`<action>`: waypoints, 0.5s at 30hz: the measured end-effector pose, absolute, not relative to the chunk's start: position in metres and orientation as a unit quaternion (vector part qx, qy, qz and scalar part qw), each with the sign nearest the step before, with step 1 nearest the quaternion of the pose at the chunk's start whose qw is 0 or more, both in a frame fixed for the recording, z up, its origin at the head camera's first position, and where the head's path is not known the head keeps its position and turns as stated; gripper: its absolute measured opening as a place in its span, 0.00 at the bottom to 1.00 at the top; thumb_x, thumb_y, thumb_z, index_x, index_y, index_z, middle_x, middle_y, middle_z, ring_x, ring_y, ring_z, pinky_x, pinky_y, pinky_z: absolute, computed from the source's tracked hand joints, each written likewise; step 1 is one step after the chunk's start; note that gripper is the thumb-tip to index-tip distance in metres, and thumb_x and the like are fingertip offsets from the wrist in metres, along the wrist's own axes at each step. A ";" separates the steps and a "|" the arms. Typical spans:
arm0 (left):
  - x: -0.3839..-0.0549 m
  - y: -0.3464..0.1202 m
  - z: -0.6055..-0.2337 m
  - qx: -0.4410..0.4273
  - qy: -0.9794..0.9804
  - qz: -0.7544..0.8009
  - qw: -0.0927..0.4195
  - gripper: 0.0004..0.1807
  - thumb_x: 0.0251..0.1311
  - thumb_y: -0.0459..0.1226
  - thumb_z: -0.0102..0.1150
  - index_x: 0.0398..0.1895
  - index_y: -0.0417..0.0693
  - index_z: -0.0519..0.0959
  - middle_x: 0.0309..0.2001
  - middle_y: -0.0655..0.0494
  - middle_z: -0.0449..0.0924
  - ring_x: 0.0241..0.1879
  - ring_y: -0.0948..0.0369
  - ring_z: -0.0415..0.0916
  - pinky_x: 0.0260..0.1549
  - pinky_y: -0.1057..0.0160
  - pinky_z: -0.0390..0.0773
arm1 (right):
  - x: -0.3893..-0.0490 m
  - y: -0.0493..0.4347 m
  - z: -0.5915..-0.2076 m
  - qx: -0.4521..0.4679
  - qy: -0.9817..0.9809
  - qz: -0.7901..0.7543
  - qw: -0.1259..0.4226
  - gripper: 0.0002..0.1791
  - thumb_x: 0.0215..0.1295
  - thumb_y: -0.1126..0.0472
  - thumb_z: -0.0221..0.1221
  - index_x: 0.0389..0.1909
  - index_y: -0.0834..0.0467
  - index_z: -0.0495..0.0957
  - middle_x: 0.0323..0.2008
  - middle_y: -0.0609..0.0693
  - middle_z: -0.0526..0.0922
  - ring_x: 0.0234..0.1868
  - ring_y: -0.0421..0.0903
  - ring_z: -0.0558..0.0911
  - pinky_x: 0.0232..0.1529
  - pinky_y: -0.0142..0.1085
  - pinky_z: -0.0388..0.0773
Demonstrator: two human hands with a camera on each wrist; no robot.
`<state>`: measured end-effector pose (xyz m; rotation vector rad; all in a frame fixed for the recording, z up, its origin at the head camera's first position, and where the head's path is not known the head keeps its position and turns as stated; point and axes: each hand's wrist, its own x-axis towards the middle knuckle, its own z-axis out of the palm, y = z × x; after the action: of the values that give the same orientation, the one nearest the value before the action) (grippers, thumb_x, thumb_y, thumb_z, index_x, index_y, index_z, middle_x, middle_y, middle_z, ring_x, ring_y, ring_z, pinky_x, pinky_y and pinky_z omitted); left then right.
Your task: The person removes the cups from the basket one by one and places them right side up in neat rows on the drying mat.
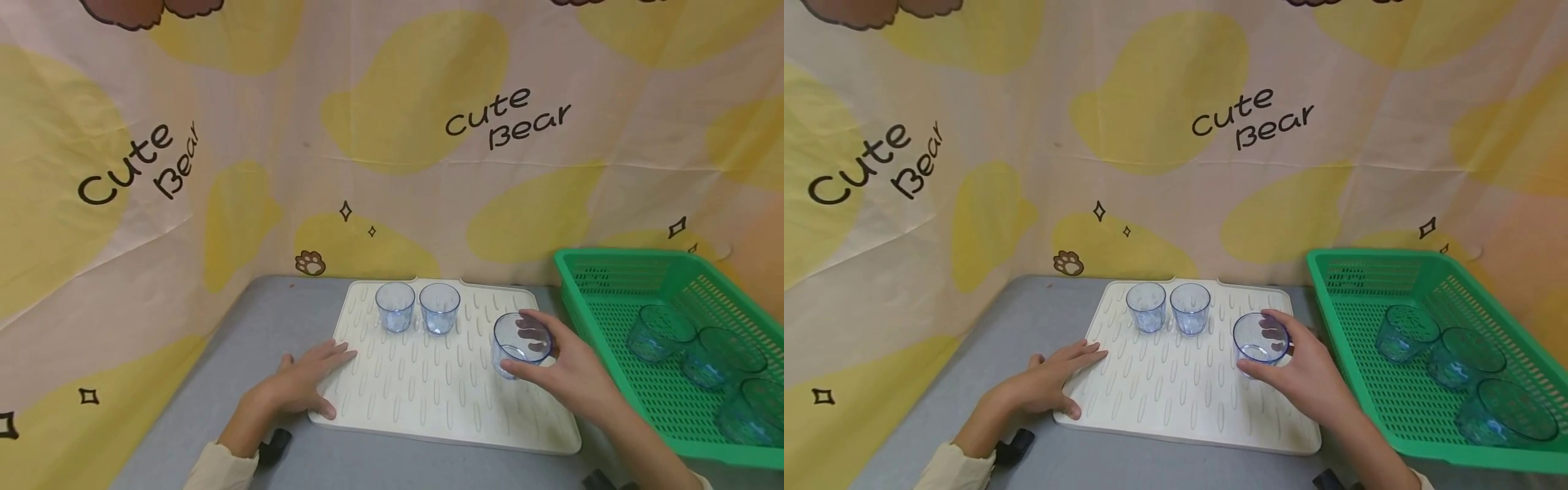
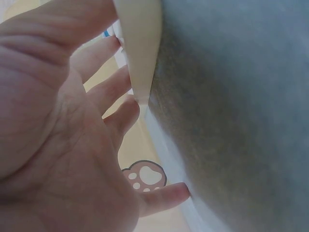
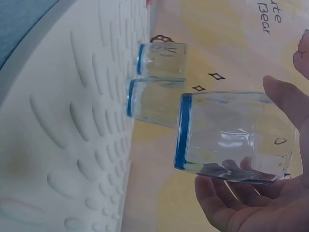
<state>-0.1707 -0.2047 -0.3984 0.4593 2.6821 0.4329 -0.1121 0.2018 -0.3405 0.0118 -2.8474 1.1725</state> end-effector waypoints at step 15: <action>-0.171 -0.206 -0.400 0.168 0.954 0.162 0.186 0.56 0.36 0.48 0.79 0.75 0.67 0.62 0.79 0.59 0.53 0.80 0.50 0.45 0.62 0.19 0.35 | -0.139 0.184 -0.352 -0.012 -0.908 0.417 0.030 0.52 0.51 0.36 0.71 0.74 0.50 0.60 0.64 0.60 0.74 0.61 0.59 0.76 0.55 0.52 0.76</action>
<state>-0.1709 -0.2059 -0.3998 0.4724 2.6887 0.4574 -0.1390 0.1839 -0.3524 -0.0372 -2.7991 1.2866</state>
